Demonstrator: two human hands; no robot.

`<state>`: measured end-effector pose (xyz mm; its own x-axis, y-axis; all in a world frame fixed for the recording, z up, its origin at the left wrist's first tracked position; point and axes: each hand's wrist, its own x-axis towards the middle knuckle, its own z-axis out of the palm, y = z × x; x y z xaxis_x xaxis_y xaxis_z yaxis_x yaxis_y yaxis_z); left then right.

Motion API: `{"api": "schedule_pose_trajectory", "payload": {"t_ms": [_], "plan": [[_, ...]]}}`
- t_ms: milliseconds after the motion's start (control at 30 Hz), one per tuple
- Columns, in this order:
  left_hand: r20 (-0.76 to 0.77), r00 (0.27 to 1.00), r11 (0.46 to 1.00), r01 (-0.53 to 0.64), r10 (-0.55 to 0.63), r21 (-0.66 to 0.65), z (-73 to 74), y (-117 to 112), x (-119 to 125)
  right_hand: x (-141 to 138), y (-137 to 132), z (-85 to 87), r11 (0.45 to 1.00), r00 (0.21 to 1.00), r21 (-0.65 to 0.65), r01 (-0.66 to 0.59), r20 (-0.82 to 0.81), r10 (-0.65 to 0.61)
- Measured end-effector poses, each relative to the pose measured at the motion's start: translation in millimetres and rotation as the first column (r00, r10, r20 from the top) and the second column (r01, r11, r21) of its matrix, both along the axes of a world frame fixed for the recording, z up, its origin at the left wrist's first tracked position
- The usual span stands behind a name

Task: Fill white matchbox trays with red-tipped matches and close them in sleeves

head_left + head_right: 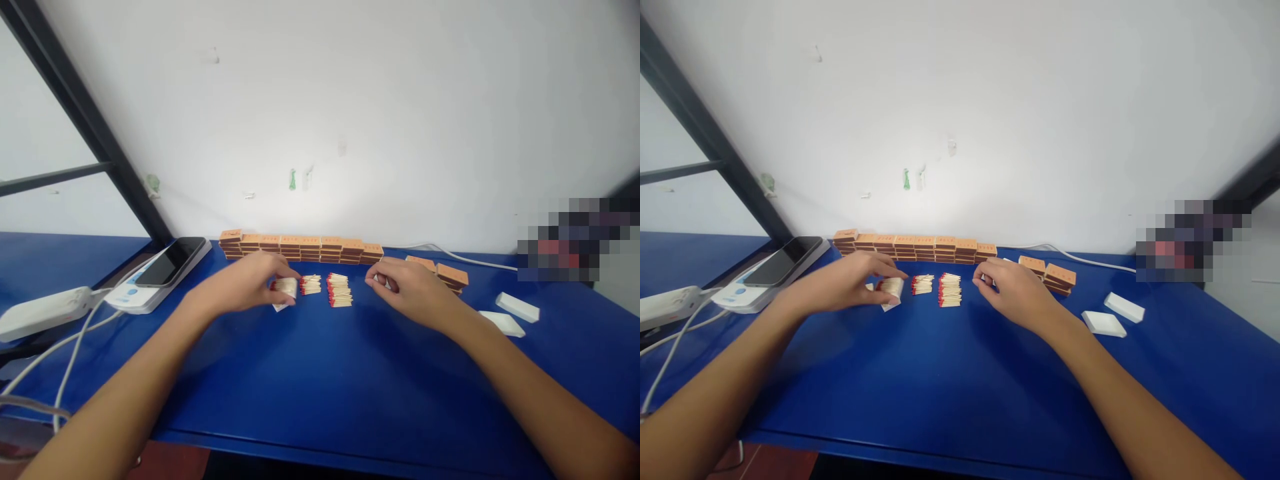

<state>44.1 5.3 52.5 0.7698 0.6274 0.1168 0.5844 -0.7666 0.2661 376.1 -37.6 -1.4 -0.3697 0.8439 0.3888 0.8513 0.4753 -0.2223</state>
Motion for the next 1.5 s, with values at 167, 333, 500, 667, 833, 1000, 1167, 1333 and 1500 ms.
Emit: {"api": "schedule_pose_trajectory", "payload": {"t_ms": [167, 333, 500, 667, 833, 1000, 1167, 1333, 1500], "plan": [[-0.046, 0.990, 0.991, 0.131, -0.133, -0.040, -31.5, -19.6, 37.8, -1.4, 1.1, -2.3, 1.000, 1.000, 0.000, -0.003, 0.015, 0.003], [-0.017, 0.992, 0.991, 0.123, -0.123, 0.058, -50.6, -11.3, 41.8, -1.7, 1.4, -3.3, 1.000, 1.000, -0.004, -0.016, 0.014, 0.016], [-0.016, 0.995, 0.990, 0.098, -0.097, 0.103, -49.3, -6.7, 37.1, -1.6, 0.7, -1.8, 1.000, 1.000, -0.002, -0.015, 0.009, 0.015], [0.045, 0.993, 0.966, 0.093, -0.107, 0.240, -54.1, 0.0, 37.1, -1.7, 0.3, -0.4, 1.000, 1.000, -0.011, -0.014, 0.000, 0.014], [0.078, 0.995, 0.923, 0.022, -0.056, 0.383, -60.3, 13.7, 33.5, -2.3, -0.4, 0.8, 1.000, 1.000, 0.000, -0.018, -0.001, 0.018], [0.088, 0.996, 0.908, -0.038, 0.001, 0.418, -58.3, 19.5, 29.8, -2.5, -1.2, 0.4, 1.000, 1.000, 0.001, -0.014, -0.019, 0.014], [0.074, 0.995, 0.932, 0.042, -0.073, 0.359, -56.6, 18.9, 28.2, -2.7, -1.3, 0.0, 1.000, 1.000, -0.007, -0.009, -0.020, 0.009], [0.062, 0.995, 0.939, 0.052, -0.077, 0.339, -57.1, 16.6, 29.4, -2.2, -1.3, 0.0, 1.000, 1.000, -0.004, -0.004, -0.011, 0.004], [0.056, 0.994, 0.957, 0.077, -0.097, 0.281, -51.4, 12.1, 27.9, -1.1, -1.1, -0.8, 1.000, 1.000, -0.014, -0.003, -0.012, 0.003]]}}
